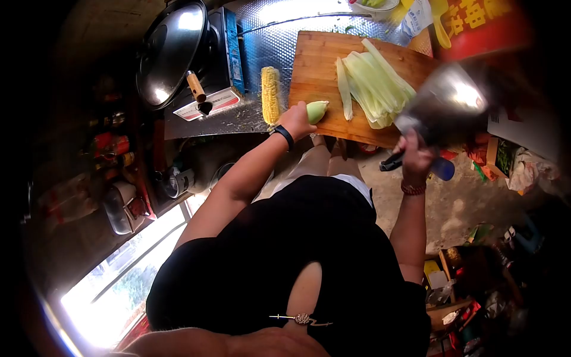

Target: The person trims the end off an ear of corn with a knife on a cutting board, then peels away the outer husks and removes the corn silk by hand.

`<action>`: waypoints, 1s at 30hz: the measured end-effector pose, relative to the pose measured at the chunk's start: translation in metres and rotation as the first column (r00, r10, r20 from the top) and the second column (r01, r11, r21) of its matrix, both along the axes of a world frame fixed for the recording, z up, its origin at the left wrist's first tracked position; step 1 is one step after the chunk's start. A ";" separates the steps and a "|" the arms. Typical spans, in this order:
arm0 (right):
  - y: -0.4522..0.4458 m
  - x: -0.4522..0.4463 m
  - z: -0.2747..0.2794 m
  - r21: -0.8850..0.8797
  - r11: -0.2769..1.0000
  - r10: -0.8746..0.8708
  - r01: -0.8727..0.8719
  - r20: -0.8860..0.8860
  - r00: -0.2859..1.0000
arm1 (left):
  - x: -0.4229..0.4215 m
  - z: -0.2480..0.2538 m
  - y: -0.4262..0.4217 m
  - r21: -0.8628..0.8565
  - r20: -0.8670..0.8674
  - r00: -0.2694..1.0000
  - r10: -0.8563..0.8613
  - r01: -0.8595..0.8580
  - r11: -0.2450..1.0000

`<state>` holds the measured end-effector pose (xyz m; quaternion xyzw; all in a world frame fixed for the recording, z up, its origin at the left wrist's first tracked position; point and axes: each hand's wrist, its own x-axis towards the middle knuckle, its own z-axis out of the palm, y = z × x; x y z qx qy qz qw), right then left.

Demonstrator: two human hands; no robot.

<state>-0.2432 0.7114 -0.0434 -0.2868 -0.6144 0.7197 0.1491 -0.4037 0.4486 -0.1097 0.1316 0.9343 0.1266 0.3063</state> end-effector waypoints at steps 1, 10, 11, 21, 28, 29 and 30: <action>-0.009 -0.015 0.004 0.116 0.991 0.057 -0.068 0.097 0.994 | 0.000 0.000 0.000 -0.006 0.009 1.000 0.009 -0.008 1.000; -0.087 -0.055 -0.001 0.587 0.383 0.391 -0.713 0.596 0.701 | -0.001 0.001 0.001 0.041 0.005 1.000 0.028 -0.028 0.999; -0.093 -0.054 -0.003 0.571 0.345 0.376 -0.745 0.643 0.667 | -0.002 0.000 0.001 0.026 0.021 0.999 0.031 -0.032 0.999; -0.096 -0.074 0.016 0.471 0.092 0.313 -0.877 0.823 0.475 | 0.000 -0.008 0.004 0.013 -0.001 0.999 0.047 -0.047 0.999; -0.094 -0.089 0.016 0.410 0.120 0.354 -0.904 0.833 0.425 | 0.000 -0.003 0.004 0.000 0.005 1.000 0.030 -0.030 1.000; -0.094 -0.092 0.013 0.408 0.133 0.363 -0.903 0.828 0.428 | 0.000 -0.006 0.005 -0.002 -0.005 1.000 0.031 -0.031 1.000; -0.096 -0.094 0.011 0.406 0.146 0.373 -0.902 0.822 0.430 | 0.002 -0.010 0.006 -0.005 -0.015 0.999 0.032 -0.032 0.999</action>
